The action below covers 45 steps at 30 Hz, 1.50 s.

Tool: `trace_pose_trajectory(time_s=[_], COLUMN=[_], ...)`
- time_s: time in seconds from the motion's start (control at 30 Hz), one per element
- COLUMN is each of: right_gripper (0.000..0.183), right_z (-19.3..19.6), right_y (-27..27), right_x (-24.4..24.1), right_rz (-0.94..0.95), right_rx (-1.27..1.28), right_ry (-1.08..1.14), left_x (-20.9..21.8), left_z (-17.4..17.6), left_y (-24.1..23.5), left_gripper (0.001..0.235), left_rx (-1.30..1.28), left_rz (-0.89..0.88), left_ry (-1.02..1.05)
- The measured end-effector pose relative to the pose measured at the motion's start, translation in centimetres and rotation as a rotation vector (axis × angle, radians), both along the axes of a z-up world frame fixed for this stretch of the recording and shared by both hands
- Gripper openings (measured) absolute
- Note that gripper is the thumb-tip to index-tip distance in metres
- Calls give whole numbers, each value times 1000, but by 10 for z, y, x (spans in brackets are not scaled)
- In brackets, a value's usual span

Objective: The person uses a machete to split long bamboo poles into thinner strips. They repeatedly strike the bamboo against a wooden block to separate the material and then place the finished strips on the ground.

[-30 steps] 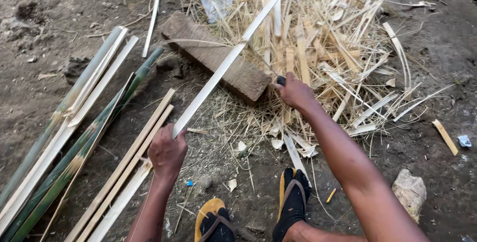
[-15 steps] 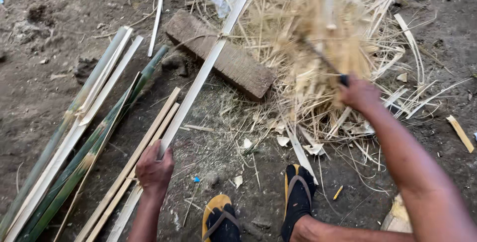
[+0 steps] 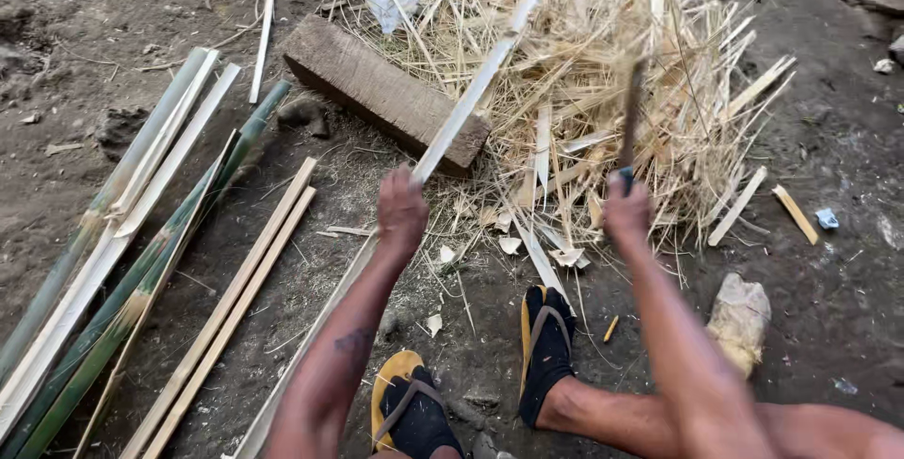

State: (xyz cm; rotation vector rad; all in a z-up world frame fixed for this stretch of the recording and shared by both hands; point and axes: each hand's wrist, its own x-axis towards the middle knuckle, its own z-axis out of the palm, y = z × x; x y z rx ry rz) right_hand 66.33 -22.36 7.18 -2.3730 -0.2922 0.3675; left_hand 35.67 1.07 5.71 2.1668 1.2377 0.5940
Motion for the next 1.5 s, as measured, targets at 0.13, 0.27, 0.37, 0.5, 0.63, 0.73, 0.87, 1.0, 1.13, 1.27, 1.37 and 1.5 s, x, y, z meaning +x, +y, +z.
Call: trace_pose_trajectory(time_s=[0.13,0.27,0.37,0.5,0.63,0.73,0.87,1.0,1.13,1.27,1.37,1.5], right_gripper=[38,33,33,31,36,41,47,50,52,54,48,45], right_z=[-16,-21,-29,-36,-31,-24,-26,-25,-22,-34,-43,-53], right_y=[31,43,44,50,34,36,29,34,42,35,50,51], right_x=[-105,-164,-184,-204,-224,-234,-251,-243,-230,-235,-234,-233], right_rz=[72,257,267,266,384,435,379,395,388,373,393,446], right_rx=[114,315,400,443,344,427,527,599,628,543,317,45], right_ry=[229,327,378,366,111,-37,34,-11,-53,-52,44,171], left_x=[-6,-119,-218,-298,-317,-290,-209,-151,-163,-194,-195,-194], left_z=[26,33,13,-29,-51,-41,-32,-24,-15,-15,-11,-9], left_y=[-11,-31,-43,-42,-17,-4,-21,-40,-51,-82,-88,-96], left_gripper=[42,59,100,97,63,19,19,22,30,27,30,35], left_rx=[-202,-56,-122,-17,-51,-215,86,-24,-50,-186,-185,-157], left_rz=[38,33,236,401,442,362,169,202,188,222,246,262], left_ry=[-242,203,600,820,916,932,601,345,352,427,379,379])
